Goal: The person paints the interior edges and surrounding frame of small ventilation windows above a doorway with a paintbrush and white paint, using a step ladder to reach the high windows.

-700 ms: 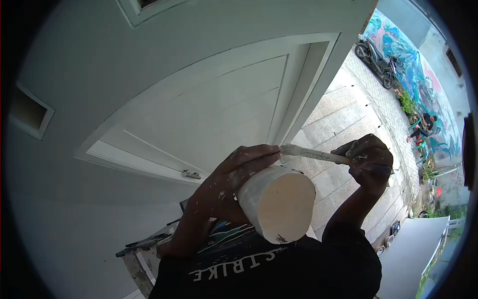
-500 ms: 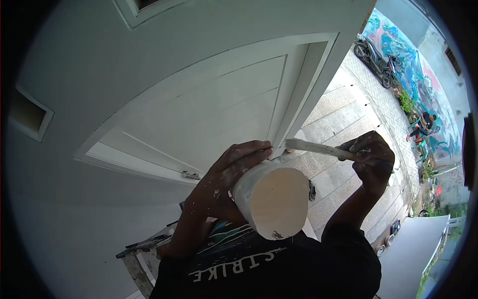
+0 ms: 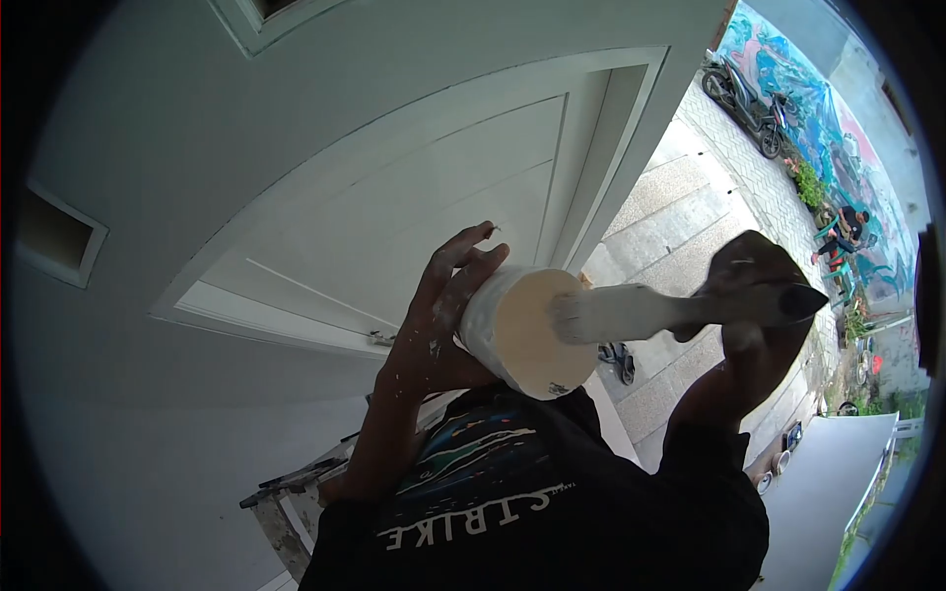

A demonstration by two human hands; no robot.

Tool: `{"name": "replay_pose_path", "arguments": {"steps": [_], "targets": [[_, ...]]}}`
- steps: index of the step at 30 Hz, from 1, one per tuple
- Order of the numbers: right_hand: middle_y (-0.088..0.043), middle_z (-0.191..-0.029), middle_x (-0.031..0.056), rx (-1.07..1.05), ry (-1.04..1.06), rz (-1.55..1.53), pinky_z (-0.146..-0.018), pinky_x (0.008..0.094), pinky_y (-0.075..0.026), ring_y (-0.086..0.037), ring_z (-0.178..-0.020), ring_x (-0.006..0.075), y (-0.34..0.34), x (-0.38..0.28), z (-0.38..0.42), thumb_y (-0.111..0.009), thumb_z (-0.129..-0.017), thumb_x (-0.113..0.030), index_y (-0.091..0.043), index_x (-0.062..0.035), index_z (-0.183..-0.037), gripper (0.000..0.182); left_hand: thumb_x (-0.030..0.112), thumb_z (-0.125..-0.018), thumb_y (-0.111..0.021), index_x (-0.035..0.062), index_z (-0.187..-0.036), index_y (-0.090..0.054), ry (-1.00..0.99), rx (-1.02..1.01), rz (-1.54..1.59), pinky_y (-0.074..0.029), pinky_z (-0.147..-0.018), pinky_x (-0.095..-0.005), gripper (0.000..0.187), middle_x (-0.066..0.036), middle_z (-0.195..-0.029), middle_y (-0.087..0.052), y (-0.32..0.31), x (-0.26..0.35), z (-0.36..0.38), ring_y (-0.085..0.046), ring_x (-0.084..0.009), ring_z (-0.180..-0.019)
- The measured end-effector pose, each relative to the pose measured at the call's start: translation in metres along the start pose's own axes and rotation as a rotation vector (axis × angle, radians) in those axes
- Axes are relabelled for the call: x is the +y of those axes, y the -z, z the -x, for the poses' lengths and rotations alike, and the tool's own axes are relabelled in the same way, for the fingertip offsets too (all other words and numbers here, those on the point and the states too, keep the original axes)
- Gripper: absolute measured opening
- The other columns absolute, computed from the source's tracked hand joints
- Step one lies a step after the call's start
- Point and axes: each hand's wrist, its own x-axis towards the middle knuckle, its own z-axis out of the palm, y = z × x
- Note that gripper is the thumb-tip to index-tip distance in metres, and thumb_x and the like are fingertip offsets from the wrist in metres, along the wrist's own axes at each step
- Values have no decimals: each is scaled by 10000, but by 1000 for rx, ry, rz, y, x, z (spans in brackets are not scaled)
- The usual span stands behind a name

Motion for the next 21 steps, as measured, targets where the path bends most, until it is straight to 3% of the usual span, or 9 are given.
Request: {"name": "replay_pose_path", "arguments": {"steps": [2,3,6,8,14,17,19,21], "targets": [[-724,-871,106,-184,-105,14,-715,314,-590,-722,-827,210,-10,-4,-5,-952,-568,-205,-700,10,-889,461,349,-655,-931,129,-1436,-505,-8,33,-34,-563,-952,-488,917,-252,-1423,-503,-3,-4,3,-589,-389,-1231],[-723,-867,100,-260,-63,4,-684,306,-600,-732,-818,196,-15,3,-7,-948,-599,-91,-711,2,-884,382,349,-655,-931,129,-1436,-505,-2,28,-31,-563,-952,-488,917,-252,-1423,-503,-3,-5,4,-589,-389,-1231],[-723,-862,90,-414,54,163,-662,298,-609,-743,-798,185,-25,7,-9,-932,-673,-96,-714,-8,-887,318,347,-626,-951,147,-1410,-524,16,32,-62,-570,-931,-480,915,-251,-1444,-481,-4,-8,6,-608,-358,-1176],[-720,-856,84,-421,87,192,-655,294,-621,-751,-787,177,-32,11,-9,-920,-712,-104,-710,-6,-889,292,402,-537,-986,183,-1380,-590,21,94,-86,-490,-995,-495,957,-212,-1496,-445,-9,-14,11,-583,-342,-1179],[-707,-906,98,-477,72,284,-680,285,-626,-751,-798,180,-41,17,-6,-882,-766,-89,-697,4,-926,262,438,-563,-970,224,-1371,-597,26,139,-172,-473,-1008,-488,916,-208,-1511,-436,-8,-11,11,-576,-335,-1182],[-710,-889,79,-446,-38,251,-729,308,-587,-712,-832,168,-43,18,-5,-899,-675,-45,-729,1,-894,281,456,-569,-964,221,-1369,-597,39,113,-213,-470,-1008,-491,912,-202,-1513,-435,-6,-10,10,-567,-333,-1194],[-704,-919,97,-519,65,295,-685,276,-623,-748,-807,173,-40,19,-9,-874,-774,-84,-692,1,-915,245,460,-566,-966,212,-1375,-591,37,122,-206,-471,-1007,-489,926,-206,-1512,-432,-7,-11,11,-565,-332,-1195],[-699,-913,93,-461,97,249,-679,274,-622,-746,-818,170,-37,23,-9,-866,-783,-78,-694,3,-921,235,464,-564,-969,202,-1382,-585,33,134,-199,-472,-1005,-488,940,-209,-1511,-429,-7,-13,9,-564,-330,-1196]]}}
